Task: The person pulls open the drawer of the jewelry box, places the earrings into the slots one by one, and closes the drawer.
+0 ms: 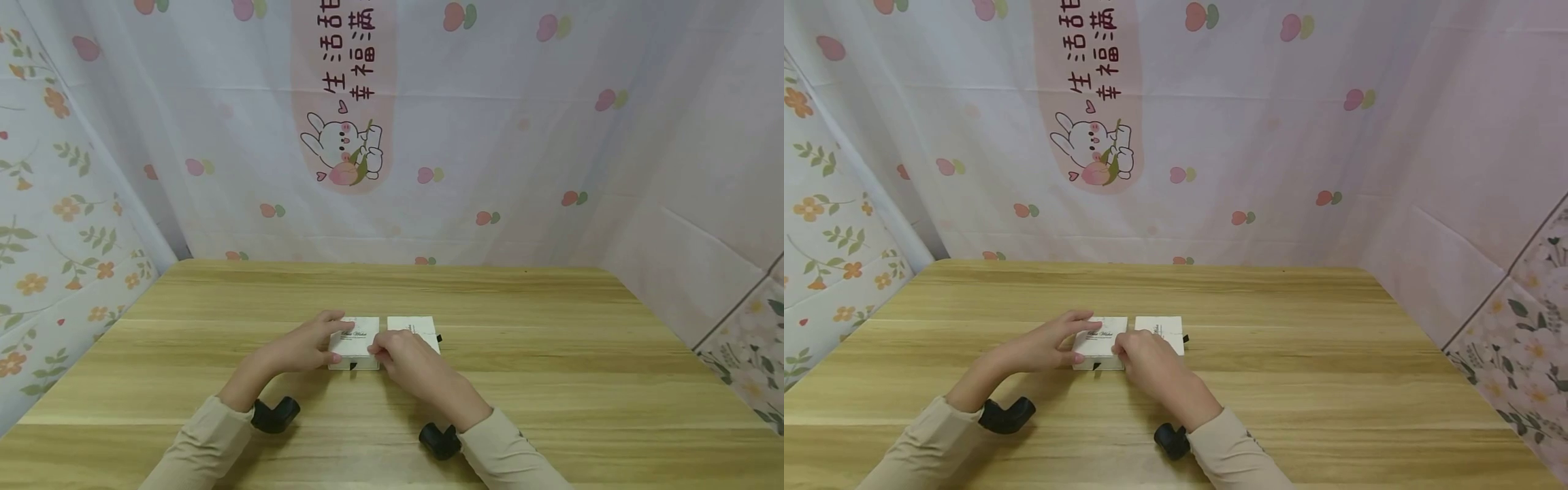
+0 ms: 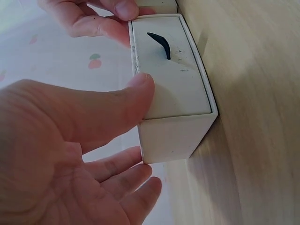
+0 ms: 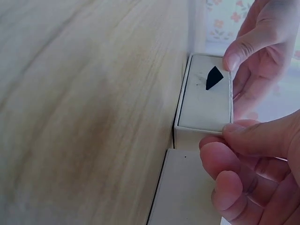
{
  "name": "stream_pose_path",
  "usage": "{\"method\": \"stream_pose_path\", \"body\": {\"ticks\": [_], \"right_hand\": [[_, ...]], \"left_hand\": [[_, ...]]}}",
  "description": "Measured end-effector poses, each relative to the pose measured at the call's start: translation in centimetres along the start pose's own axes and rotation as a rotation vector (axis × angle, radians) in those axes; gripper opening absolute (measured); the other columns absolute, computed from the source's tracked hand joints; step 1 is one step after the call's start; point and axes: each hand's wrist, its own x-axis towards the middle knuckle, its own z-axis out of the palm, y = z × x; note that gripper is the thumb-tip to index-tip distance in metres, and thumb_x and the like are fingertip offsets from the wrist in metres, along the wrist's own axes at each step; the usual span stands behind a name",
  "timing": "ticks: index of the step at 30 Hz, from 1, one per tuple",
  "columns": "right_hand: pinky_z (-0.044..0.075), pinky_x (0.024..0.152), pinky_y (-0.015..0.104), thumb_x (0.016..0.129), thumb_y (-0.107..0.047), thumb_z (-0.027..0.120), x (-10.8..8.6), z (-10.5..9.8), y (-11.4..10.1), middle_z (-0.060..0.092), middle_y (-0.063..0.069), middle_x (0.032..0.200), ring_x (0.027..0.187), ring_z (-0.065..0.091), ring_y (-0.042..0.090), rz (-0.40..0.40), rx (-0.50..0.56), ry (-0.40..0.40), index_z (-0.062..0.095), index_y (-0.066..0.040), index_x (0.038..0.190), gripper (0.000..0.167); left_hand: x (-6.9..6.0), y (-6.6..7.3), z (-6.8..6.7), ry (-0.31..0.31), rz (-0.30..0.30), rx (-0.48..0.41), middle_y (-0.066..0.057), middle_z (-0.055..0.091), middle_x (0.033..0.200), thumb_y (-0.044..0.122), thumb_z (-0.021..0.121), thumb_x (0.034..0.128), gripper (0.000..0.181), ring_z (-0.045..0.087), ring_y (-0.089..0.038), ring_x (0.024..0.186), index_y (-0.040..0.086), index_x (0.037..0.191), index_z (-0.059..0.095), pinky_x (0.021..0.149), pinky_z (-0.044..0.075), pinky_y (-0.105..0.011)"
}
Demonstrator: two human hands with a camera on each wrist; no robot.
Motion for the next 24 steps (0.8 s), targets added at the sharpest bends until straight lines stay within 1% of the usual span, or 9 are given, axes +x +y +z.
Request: {"method": "stream_pose_path", "body": {"ticks": [4,8,11,13,14,17,21,24], "right_hand": [[0.051,0.07,0.021,0.086,-0.003,0.062,0.0,-0.3,0.0,0.068,0.0,0.087,0.078,0.061,0.009,0.011,0.008,0.013,0.07,-0.008,0.089,0.01],[0.046,0.062,0.018,0.084,-0.003,0.063,0.1,-1.0,0.2,0.067,0.0,0.084,0.069,0.053,0.007,0.028,0.042,0.036,0.07,-0.007,0.088,0.009],[0.043,0.057,0.017,0.084,-0.002,0.063,0.1,-1.6,0.4,0.066,0.0,0.085,0.065,0.051,0.007,0.038,0.047,0.069,0.07,-0.007,0.087,0.008],[0.042,0.056,0.016,0.084,-0.003,0.064,0.0,-1.9,0.6,0.066,-0.001,0.086,0.064,0.05,0.007,0.051,0.032,0.09,0.069,-0.008,0.086,0.008],[0.043,0.057,0.016,0.084,-0.004,0.065,-0.1,-2.1,0.8,0.066,-0.002,0.087,0.065,0.05,0.007,0.065,0.019,0.096,0.069,-0.009,0.086,0.007],[0.047,0.062,0.021,0.083,-0.007,0.067,-0.1,-2.6,1.2,0.064,-0.002,0.09,0.071,0.054,0.011,0.114,-0.009,0.108,0.069,-0.011,0.087,0.006],[0.05,0.079,0.033,0.083,-0.007,0.068,0.0,-3.2,2.0,0.063,0.001,0.097,0.093,0.058,0.02,0.166,-0.007,0.116,0.069,-0.01,0.087,0.006],[0.049,0.086,0.039,0.084,-0.007,0.067,-0.2,-3.4,2.8,0.062,0.004,0.102,0.105,0.056,0.025,0.197,0.018,0.118,0.069,-0.009,0.091,0.008]], "left_hand": [[-0.1,0.0,-0.1,-0.001,0.007,-0.011,-0.028,0.026,0.145,0.009,0.064,0.0859,0.055,0.029,-0.046,0.132,0.002,0.137,0.043,0.102,0.031,-0.059],[0.0,0.3,-0.1,0.012,0.029,-0.029,-0.026,0.024,0.147,0.014,0.064,0.0868,0.06,0.027,-0.044,0.134,0.002,0.139,0.039,0.103,0.03,-0.058],[0.1,0.8,0.1,0.047,0.062,-0.031,-0.025,0.025,0.147,0.018,0.063,0.0882,0.058,0.026,-0.044,0.134,0.001,0.139,0.04,0.103,0.03,-0.059],[0.2,1.2,0.3,0.08,0.086,-0.012,-0.024,0.028,0.147,0.02,0.062,0.0889,0.056,0.028,-0.044,0.133,0.002,0.138,0.041,0.103,0.03,-0.058],[0.2,1.5,0.4,0.097,0.093,-0.003,-0.023,0.03,0.146,0.02,0.062,0.0891,0.055,0.029,-0.043,0.133,0.002,0.137,0.042,0.103,0.03,-0.058],[0.4,2.3,0.9,0.154,0.128,0.072,-0.018,0.037,0.144,0.021,0.062,0.089,0.051,0.035,-0.041,0.13,0.007,0.136,0.046,0.102,0.034,-0.056],[0.6,3.4,1.7,0.211,0.187,0.182,-0.014,0.046,0.138,0.022,0.062,0.0889,0.046,0.042,-0.036,0.126,0.01,0.132,0.051,0.1,0.038,-0.052],[0.6,4.2,2.2,0.227,0.233,0.25,-0.014,0.049,0.134,0.023,0.061,0.0892,0.044,0.044,-0.034,0.125,0.009,0.13,0.053,0.098,0.041,-0.05]]}}
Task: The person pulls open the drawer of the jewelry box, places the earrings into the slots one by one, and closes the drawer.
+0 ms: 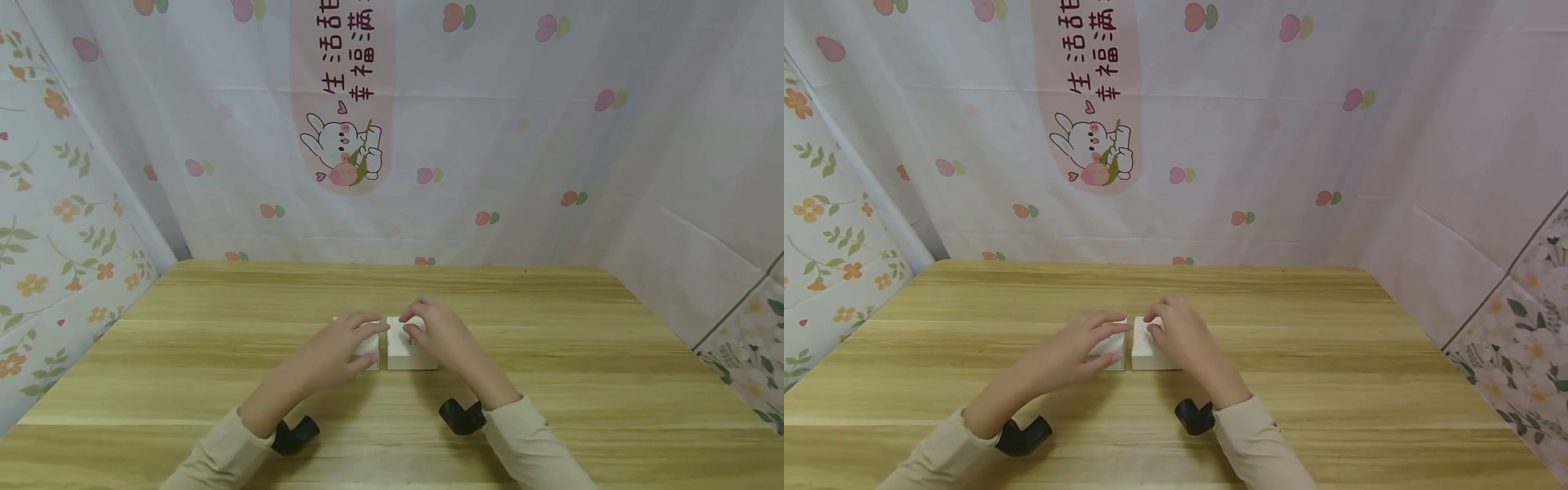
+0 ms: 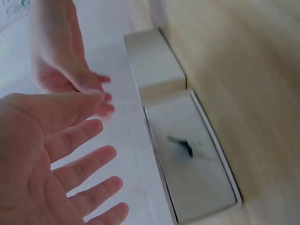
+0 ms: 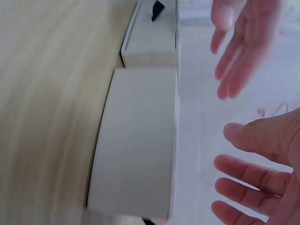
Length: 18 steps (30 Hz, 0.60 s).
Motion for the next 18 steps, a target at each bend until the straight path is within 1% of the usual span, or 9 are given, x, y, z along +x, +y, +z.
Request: {"method": "stream_pose_path", "body": {"ticks": [3,5,8,15,18], "right_hand": [[0.048,0.089,0.043,0.085,-0.01,0.066,0.1,-0.1,0.8,0.061,0.006,0.108,0.11,0.054,0.027,0.036,0.021,-0.01,0.068,-0.007,0.098,0.013],[0.047,0.092,0.045,0.087,-0.011,0.064,0.1,-0.2,1.3,0.06,0.009,0.111,0.112,0.053,0.029,0.053,0.032,-0.023,0.067,-0.005,0.103,0.018],[0.044,0.094,0.048,0.088,-0.014,0.062,0.1,-0.2,1.9,0.058,0.011,0.115,0.114,0.052,0.031,0.073,0.052,-0.044,0.065,-0.004,0.109,0.023],[0.045,0.094,0.047,0.091,-0.016,0.058,0.1,0.0,2.9,0.058,0.014,0.12,0.112,0.055,0.031,0.092,0.064,-0.087,0.061,-0.003,0.119,0.031],[0.046,0.094,0.047,0.091,-0.015,0.058,0.0,0.0,3.2,0.057,0.015,0.121,0.112,0.055,0.032,0.099,0.062,-0.102,0.058,-0.002,0.122,0.034]], "left_hand": [[0.1,0.7,0.4,-0.008,0.036,0.063,-0.013,0.051,0.133,0.026,0.061,0.0892,0.043,0.045,-0.034,0.126,0.01,0.128,0.055,0.101,0.039,-0.049],[0.1,1.1,0.7,-0.014,0.061,0.108,-0.013,0.052,0.132,0.027,0.062,0.089,0.042,0.046,-0.032,0.125,0.01,0.127,0.056,0.103,0.038,-0.045],[0.1,1.7,1.2,-0.029,0.08,0.15,-0.012,0.053,0.131,0.027,0.061,0.0892,0.041,0.047,-0.03,0.125,0.01,0.127,0.057,0.105,0.036,-0.044],[0.1,2.8,2.1,-0.113,0.067,0.237,-0.01,0.048,0.138,0.028,0.055,0.0923,0.044,0.044,-0.025,0.129,0.01,0.132,0.052,0.109,0.03,-0.044],[0.0,3.3,2.3,-0.123,0.065,0.261,-0.009,0.048,0.139,0.028,0.056,0.0916,0.046,0.044,-0.024,0.129,0.01,0.133,0.051,0.11,0.03,-0.043]]}}
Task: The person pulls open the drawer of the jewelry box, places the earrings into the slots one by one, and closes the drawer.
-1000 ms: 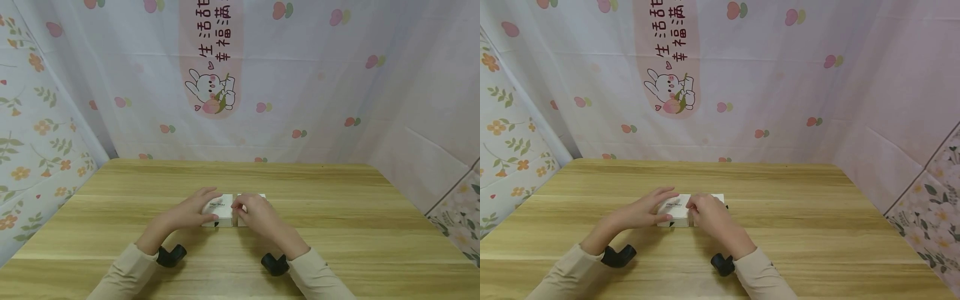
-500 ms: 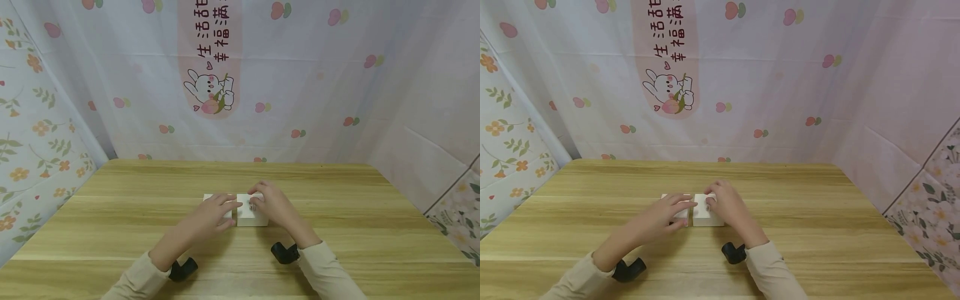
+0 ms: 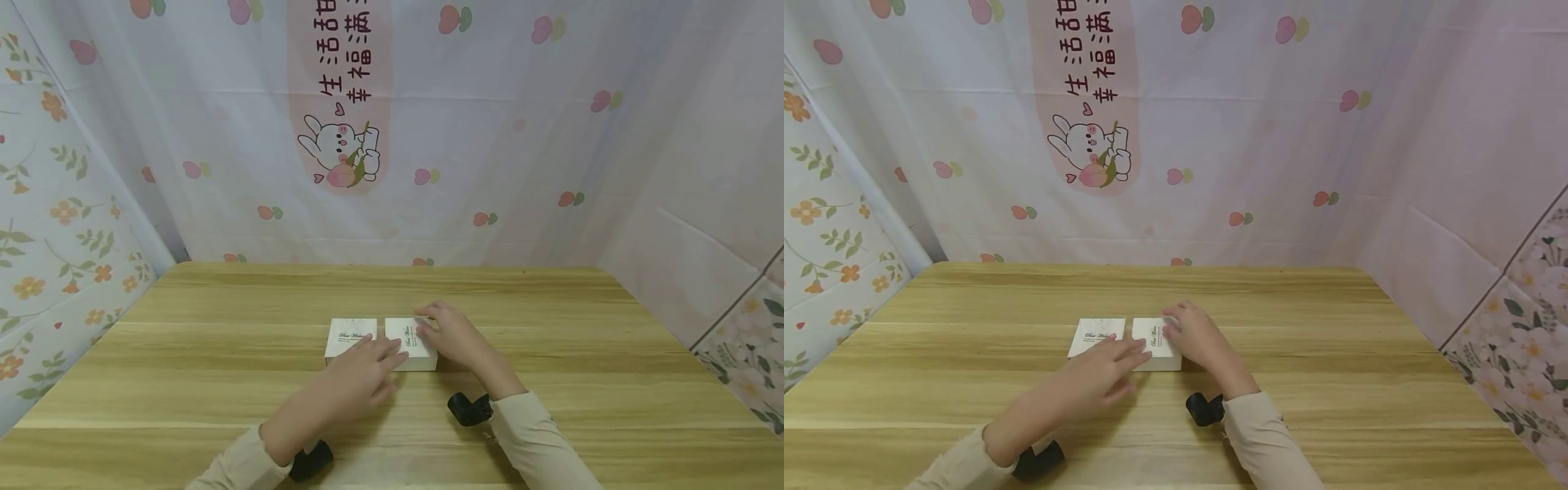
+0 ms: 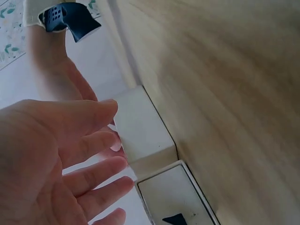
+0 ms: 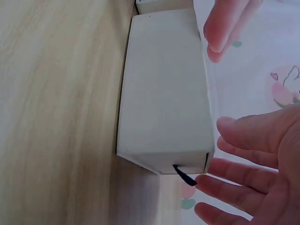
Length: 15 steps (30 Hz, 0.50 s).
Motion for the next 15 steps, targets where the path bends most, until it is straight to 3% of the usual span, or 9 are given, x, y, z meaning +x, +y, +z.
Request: {"method": "stream_pose_path", "body": {"ticks": [8,15], "right_hand": [[0.045,0.094,0.046,0.092,-0.012,0.057,0.14,0.28,0.32,0.056,0.019,0.122,0.113,0.054,0.033,-0.004,-0.05,-0.052,0.055,0.001,0.125,0.036],[0.046,0.093,0.043,0.092,-0.01,0.057,0.3,0.46,0.49,0.057,0.017,0.121,0.112,0.055,0.031,-0.011,-0.035,-0.063,0.056,0.003,0.123,0.034]], "left_hand": [[-0.18,0.56,-0.06,0.004,-0.006,0.033,-0.008,0.049,0.137,0.029,0.058,0.0907,0.047,0.047,-0.022,0.127,0.01,0.133,0.051,0.11,0.031,-0.04],[-0.22,0.65,-0.04,0.01,-0.007,0.008,-0.008,0.049,0.135,0.027,0.059,0.0899,0.046,0.047,-0.023,0.125,0.009,0.132,0.051,0.108,0.034,-0.04]]}}
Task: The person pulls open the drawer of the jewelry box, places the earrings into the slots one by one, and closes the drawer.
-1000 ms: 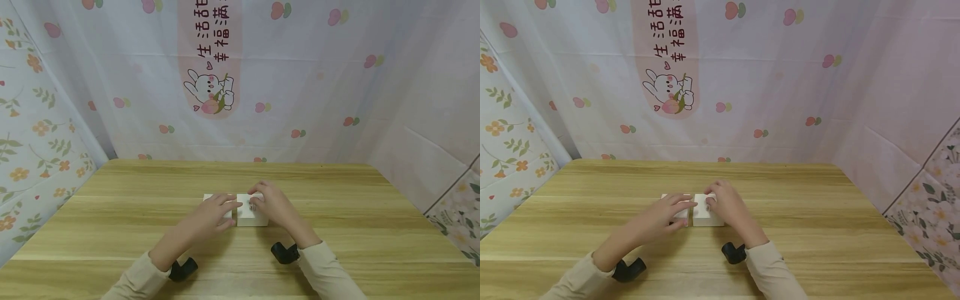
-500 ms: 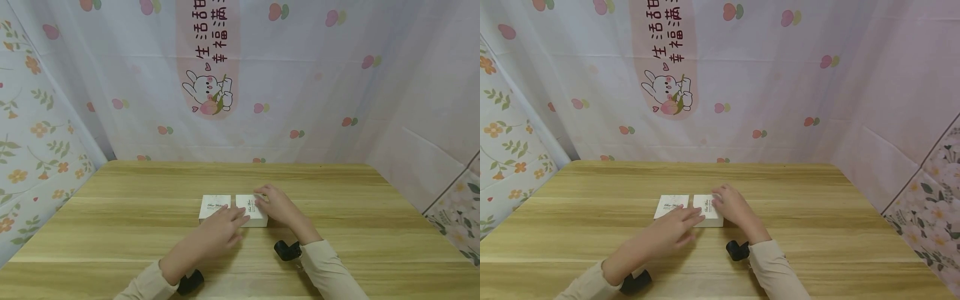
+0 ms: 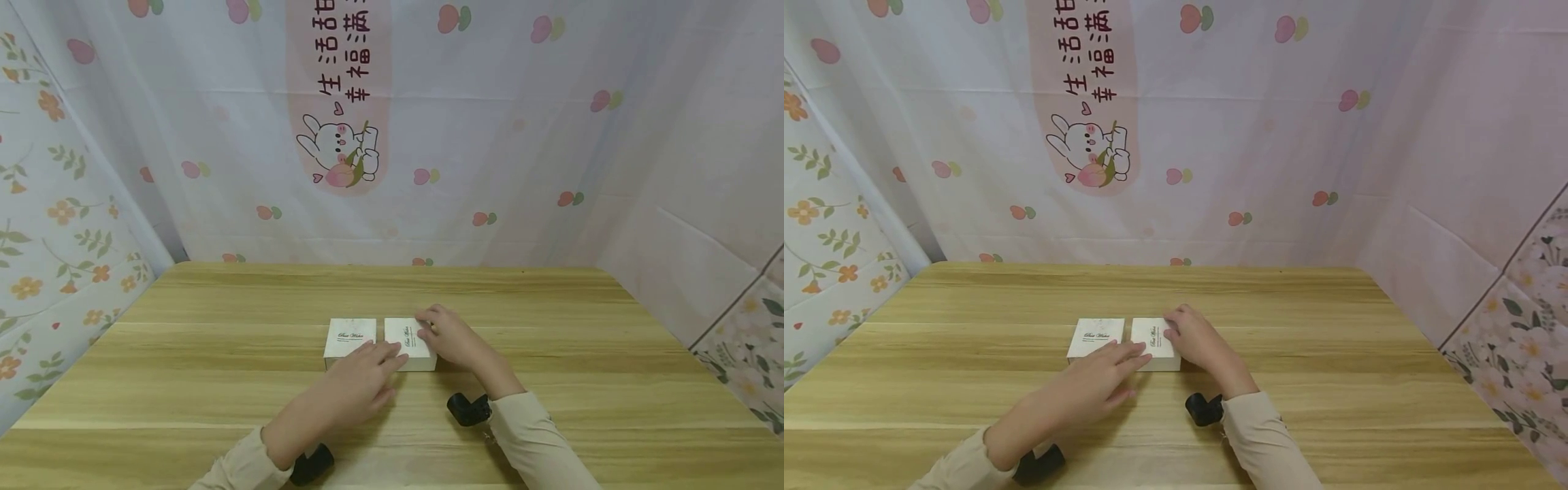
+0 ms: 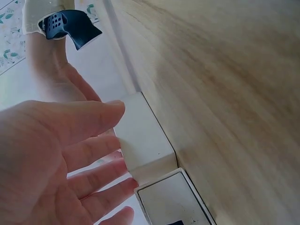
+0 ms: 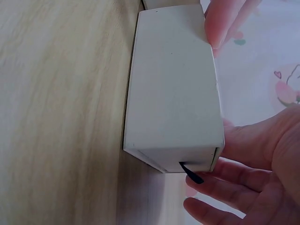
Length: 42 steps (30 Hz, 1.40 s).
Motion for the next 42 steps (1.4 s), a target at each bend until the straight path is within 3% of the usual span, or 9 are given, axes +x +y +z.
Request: {"method": "stream_pose_path", "body": {"ticks": [17,37,42], "right_hand": [[0.049,0.089,0.04,0.09,-0.008,0.059,-0.4,-0.2,-0.6,0.058,0.017,0.114,0.103,0.058,0.028,0.022,-0.008,-0.035,0.058,0.005,0.118,0.031],[0.049,0.086,0.039,0.088,-0.009,0.061,-1.9,-0.6,-1.4,0.058,0.014,0.11,0.099,0.057,0.024,0.0,-0.025,-0.072,0.061,0.004,0.112,0.027],[0.048,0.08,0.036,0.089,-0.009,0.061,-2.2,-0.7,-1.6,0.058,0.012,0.107,0.093,0.055,0.019,-0.014,-0.024,-0.09,0.061,0.004,0.112,0.027]], "left_hand": [[-0.3,0.0,-0.2,-0.033,0.016,-0.023,-0.007,0.049,0.135,0.017,0.06,0.0853,0.049,0.045,-0.02,0.127,0.009,0.133,0.05,0.109,0.033,-0.039],[-1.9,0.5,-0.9,-0.05,0.052,0.016,-0.005,0.048,0.138,0.019,0.059,0.0831,0.051,0.046,-0.02,0.127,0.012,0.133,0.05,0.11,0.031,-0.039],[-2.2,0.7,-1.0,-0.049,0.061,0.014,-0.005,0.047,0.138,0.019,0.058,0.0839,0.051,0.045,-0.021,0.127,0.012,0.134,0.05,0.111,0.03,-0.038]]}}
